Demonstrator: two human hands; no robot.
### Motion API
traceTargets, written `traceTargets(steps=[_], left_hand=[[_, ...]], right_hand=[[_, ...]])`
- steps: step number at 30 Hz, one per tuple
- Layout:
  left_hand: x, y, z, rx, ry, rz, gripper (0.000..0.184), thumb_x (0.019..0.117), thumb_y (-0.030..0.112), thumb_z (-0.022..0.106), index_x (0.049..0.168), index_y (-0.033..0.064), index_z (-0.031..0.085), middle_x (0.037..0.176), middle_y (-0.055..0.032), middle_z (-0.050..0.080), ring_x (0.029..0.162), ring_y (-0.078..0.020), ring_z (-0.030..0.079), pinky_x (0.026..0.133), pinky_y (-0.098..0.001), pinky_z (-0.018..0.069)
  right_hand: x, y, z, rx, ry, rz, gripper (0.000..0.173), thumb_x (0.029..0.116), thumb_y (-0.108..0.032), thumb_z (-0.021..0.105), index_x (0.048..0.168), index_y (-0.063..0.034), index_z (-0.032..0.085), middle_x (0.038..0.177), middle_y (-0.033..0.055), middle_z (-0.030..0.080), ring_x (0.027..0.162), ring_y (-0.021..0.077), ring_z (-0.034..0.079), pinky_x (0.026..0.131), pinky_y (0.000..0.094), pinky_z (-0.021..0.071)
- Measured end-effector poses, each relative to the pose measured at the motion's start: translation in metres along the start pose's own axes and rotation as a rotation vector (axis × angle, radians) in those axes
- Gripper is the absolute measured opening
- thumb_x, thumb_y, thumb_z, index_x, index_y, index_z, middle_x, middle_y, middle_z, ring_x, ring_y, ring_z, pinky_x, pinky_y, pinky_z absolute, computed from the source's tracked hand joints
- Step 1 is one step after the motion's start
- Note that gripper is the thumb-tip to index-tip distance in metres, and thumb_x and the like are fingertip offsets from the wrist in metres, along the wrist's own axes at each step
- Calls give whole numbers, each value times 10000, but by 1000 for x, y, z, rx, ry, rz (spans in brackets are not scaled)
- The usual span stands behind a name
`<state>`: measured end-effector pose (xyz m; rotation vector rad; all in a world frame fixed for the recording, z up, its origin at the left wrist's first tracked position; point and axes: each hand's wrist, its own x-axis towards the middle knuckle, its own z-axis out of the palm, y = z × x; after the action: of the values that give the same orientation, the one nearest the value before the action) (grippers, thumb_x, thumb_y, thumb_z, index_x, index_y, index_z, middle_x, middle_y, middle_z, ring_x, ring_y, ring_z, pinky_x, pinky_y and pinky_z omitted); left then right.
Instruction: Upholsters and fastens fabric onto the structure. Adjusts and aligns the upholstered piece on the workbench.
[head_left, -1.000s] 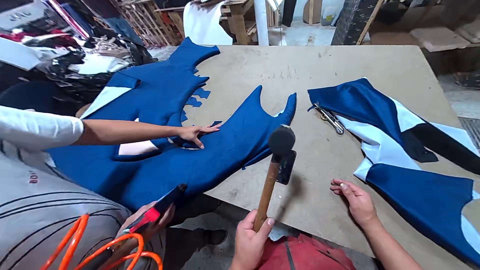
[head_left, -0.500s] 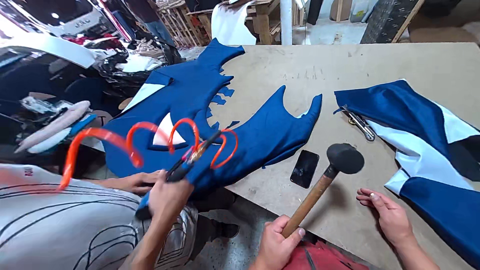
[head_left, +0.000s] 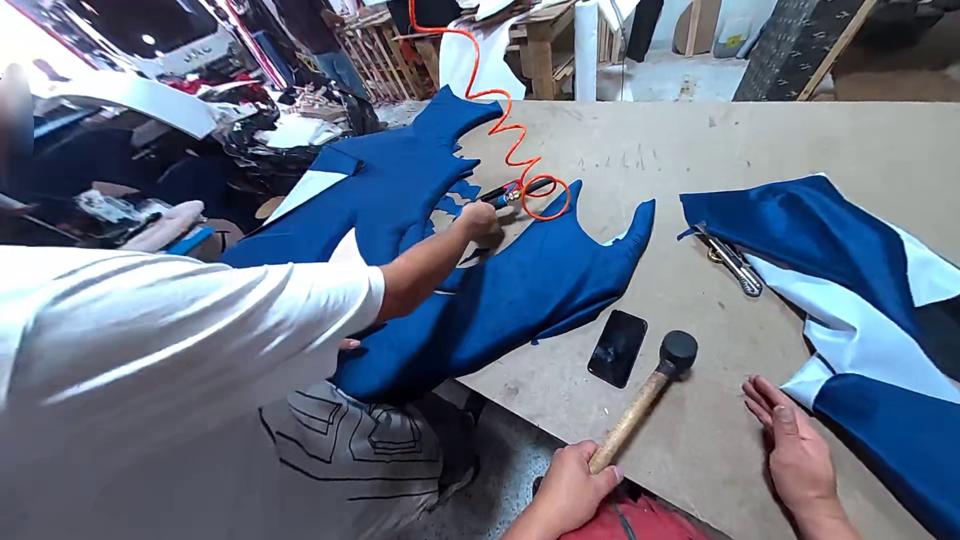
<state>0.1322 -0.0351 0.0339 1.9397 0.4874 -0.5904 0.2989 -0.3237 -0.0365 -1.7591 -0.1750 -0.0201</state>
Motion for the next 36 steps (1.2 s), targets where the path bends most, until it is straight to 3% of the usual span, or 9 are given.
traceTargets(steps=[3,7,9,11,14,20,29,33,36], left_hand=[[-3,2,-2,45,64,-6,351,959,427,654,1010,80,674,782,-80,655,722,-221,648,712,-460,544],[-11,-8,3,38,113,179,352,958,418,675,993,69,687,749,-76,662,676,-193,646,664,-432,547],[-10,-9,4,36,90,249,351,961,409,684,991,60,691,756,-80,675,683,-187,657,666,-423,553],[-8,-8,4,65,36,230,355,964,417,680,1010,65,692,775,-85,685,702,-193,669,689,-433,560],[-5,-4,4,136,-40,132,377,963,432,670,1050,66,695,831,-108,697,764,-233,681,741,-473,560],[-2,-5,4,113,-26,51,393,965,449,652,1046,66,686,833,-114,687,773,-245,677,748,-482,558],[3,-5,3,123,-53,35,385,972,447,635,1051,72,674,828,-111,682,770,-246,677,740,-482,555],[29,23,5,226,-61,67,395,984,441,594,1096,71,674,910,-147,706,886,-310,703,818,-560,562],[54,58,14,277,-107,174,427,996,434,595,1206,66,646,1015,-174,721,991,-345,710,882,-592,561]], right_hand=[[0,-2,1,-35,-12,-11,736,1072,-570,336,1414,43,557,1421,161,622,1284,209,632,1090,364,526],[1,3,-1,-33,-21,-42,717,1084,-543,335,1402,59,562,1408,176,625,1264,222,644,1092,380,530],[0,1,0,-59,4,-47,689,1091,-521,339,1380,56,581,1383,168,638,1241,178,652,1086,351,531],[-1,-1,1,-108,31,-56,681,1090,-524,340,1361,42,605,1352,159,655,1236,137,641,1086,328,515],[1,3,-2,-103,-16,-77,683,1090,-528,327,1389,23,597,1414,158,625,1302,178,607,1117,367,490],[1,6,-1,-66,-32,-68,689,1092,-516,329,1409,49,565,1411,178,623,1277,225,634,1106,386,517],[1,5,-1,-54,-43,-72,673,1090,-505,366,1398,56,571,1406,180,626,1270,221,639,1095,370,525],[1,4,0,-43,-39,-54,672,1091,-499,362,1401,61,567,1417,184,619,1272,218,638,1093,365,522],[-4,-3,-1,-20,58,-7,633,1112,-424,323,1471,76,468,1496,224,526,1328,228,589,1109,370,504]])
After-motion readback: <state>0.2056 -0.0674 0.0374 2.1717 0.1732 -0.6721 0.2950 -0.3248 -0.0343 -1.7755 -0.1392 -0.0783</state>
